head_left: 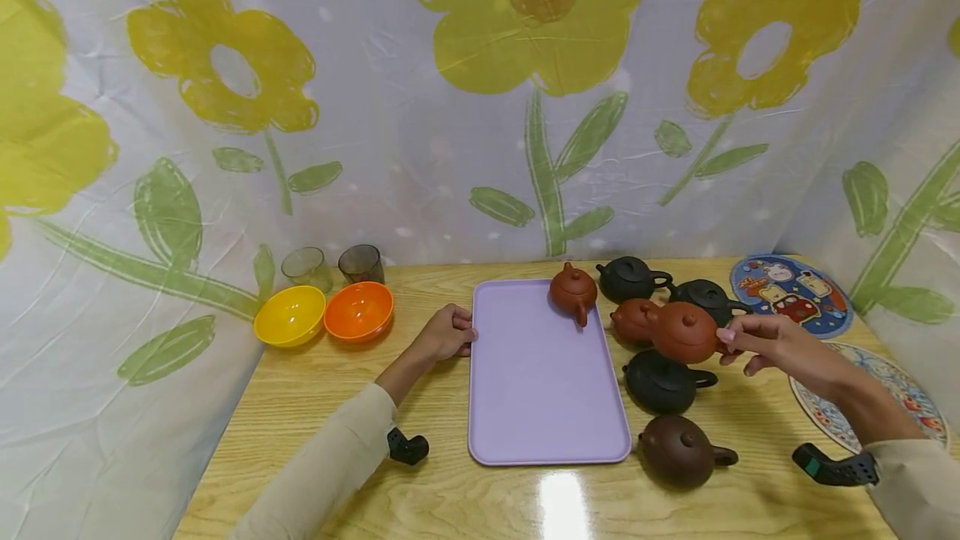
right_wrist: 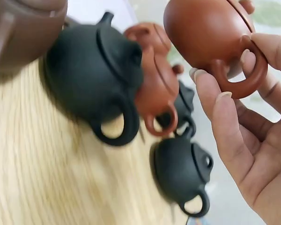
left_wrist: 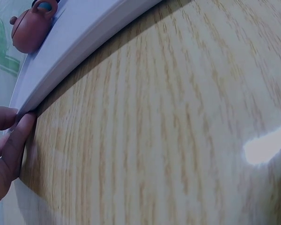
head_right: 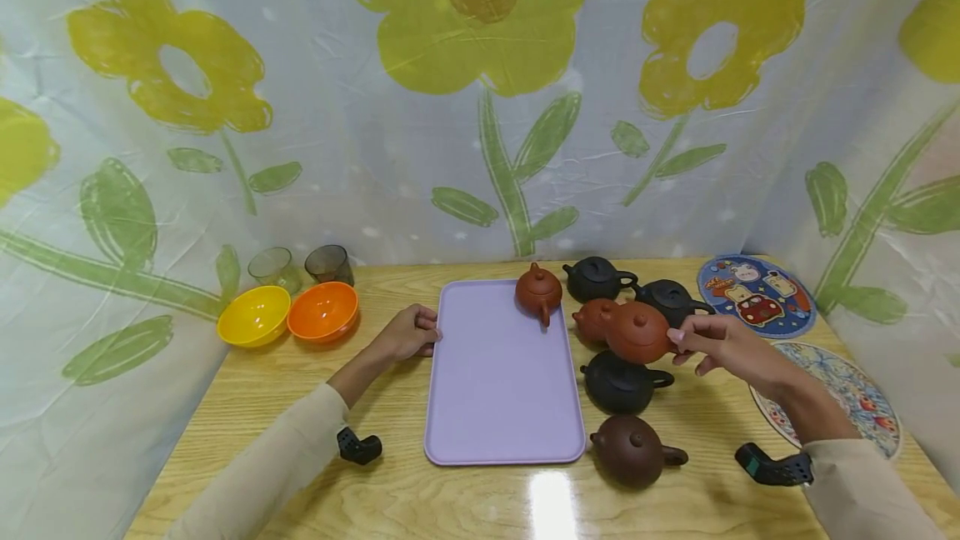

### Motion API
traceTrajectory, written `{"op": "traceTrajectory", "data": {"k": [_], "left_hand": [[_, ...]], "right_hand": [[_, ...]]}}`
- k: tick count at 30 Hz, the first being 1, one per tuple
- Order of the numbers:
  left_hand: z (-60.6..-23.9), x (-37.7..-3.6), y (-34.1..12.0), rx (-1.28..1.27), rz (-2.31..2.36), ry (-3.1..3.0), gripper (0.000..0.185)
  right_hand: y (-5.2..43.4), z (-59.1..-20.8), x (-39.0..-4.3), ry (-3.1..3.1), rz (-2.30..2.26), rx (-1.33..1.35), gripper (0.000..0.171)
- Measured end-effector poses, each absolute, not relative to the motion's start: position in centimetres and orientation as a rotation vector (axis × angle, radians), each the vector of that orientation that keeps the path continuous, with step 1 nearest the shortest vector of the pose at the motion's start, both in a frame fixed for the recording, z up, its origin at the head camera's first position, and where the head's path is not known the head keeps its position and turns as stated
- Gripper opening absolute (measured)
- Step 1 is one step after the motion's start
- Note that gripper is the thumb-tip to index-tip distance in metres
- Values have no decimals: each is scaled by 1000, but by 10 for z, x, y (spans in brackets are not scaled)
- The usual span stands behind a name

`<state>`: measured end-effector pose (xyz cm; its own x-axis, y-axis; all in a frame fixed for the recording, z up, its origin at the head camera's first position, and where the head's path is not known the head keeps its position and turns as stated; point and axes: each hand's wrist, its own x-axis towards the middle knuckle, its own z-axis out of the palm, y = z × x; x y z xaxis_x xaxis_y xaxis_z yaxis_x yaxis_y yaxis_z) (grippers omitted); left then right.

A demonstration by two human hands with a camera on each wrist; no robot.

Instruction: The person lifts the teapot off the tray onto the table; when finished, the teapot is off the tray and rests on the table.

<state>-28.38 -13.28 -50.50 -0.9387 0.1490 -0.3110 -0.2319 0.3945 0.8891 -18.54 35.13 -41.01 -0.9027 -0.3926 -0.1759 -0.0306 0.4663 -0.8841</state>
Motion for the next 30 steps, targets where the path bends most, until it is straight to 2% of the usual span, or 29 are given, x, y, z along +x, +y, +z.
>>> {"op": "traceTrajectory", "data": {"k": [14, 30], "left_hand": [[-505, -282, -133, -75, 1549, 2345, 35], [-502, -280, -132, -58, 1546, 2349, 36]], "right_hand": [[397, -435, -190, 2337, -1447, -376, 27], [417, -456, -197, 2304, -1380, -334, 31]]}}
